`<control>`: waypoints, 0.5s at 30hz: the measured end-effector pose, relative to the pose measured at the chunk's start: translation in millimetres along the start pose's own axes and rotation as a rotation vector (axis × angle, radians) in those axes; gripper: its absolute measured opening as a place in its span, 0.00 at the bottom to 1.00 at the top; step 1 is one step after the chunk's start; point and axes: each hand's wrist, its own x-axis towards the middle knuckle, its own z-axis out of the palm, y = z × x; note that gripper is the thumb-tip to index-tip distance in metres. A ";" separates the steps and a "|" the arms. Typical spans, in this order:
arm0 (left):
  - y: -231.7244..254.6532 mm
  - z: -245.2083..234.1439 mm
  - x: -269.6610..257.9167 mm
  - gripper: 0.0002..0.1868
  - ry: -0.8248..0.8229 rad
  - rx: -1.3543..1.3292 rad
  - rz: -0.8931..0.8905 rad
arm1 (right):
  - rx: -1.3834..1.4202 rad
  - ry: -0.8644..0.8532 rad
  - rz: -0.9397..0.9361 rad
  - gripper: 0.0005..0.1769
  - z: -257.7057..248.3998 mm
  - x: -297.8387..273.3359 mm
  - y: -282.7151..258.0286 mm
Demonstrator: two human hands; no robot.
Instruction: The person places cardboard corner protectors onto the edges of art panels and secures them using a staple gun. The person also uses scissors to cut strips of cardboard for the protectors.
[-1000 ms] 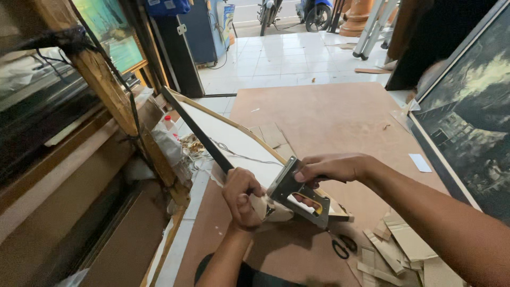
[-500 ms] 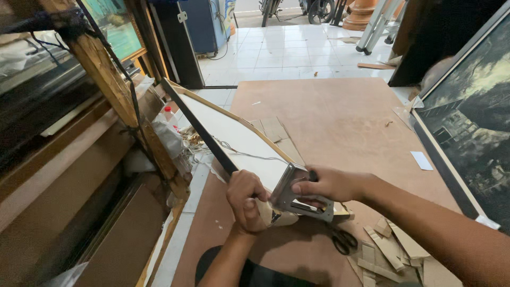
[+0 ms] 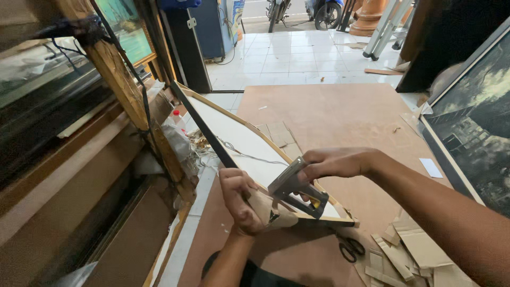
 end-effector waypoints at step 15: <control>4.2 -1.4 -3.5 0.36 0.066 -0.242 -0.103 | -0.121 -0.125 0.003 0.27 -18.8 48.3 35.2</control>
